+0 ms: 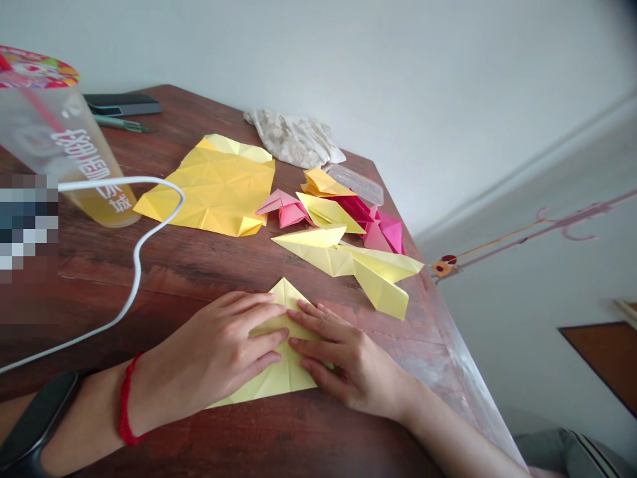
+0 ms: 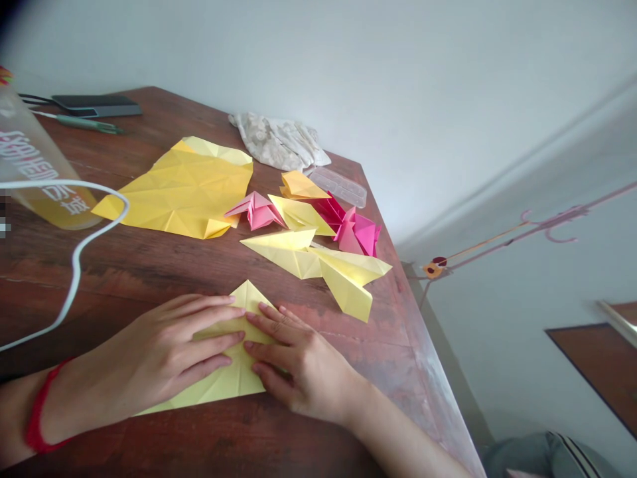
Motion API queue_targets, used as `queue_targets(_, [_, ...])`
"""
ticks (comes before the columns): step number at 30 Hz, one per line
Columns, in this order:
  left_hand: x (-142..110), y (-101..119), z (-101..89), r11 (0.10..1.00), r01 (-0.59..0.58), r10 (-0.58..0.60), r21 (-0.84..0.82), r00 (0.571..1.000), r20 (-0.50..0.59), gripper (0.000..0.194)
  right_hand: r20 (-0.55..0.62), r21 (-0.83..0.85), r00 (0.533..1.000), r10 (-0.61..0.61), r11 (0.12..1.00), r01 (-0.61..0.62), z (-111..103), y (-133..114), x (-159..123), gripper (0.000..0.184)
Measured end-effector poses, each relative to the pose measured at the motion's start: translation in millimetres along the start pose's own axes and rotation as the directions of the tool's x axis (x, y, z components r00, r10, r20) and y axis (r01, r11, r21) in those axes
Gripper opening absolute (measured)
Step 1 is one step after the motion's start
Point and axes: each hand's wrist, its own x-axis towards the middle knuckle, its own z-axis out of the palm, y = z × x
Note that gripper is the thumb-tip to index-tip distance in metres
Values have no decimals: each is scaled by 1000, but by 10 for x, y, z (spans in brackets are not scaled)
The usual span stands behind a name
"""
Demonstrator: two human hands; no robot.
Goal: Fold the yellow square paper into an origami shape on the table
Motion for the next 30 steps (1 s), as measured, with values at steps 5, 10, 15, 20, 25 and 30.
queue_targets(5, [40,14,-25,1000,8,-8,-12,1000,16,21,2,-10,999,-32,999,32,-24,12,13,35])
queue_targets(10, [27,43,-38,1000,16,-16,-19,1000,23,22,17,3,997,-81,997,81,-40,51,24,39])
queue_targets(15, [-8,69,-30,1000,10,-11,22,999,46,24,26,27,994,-110,994,109,-49,87,22,37])
queue_targets(20, [-14,62,-24,1000,-3,2,27,1000,28,27,33,15,995,-94,996,93,-51,70,12,42])
queue_targets(25, [-11,53,-35,1000,-11,10,15,999,34,26,11,22,996,-85,996,85,-46,58,12,43])
queue_targets(30, [-31,46,-33,999,-35,32,37,997,77,28,5,22,996,-85,996,85,-39,62,11,44])
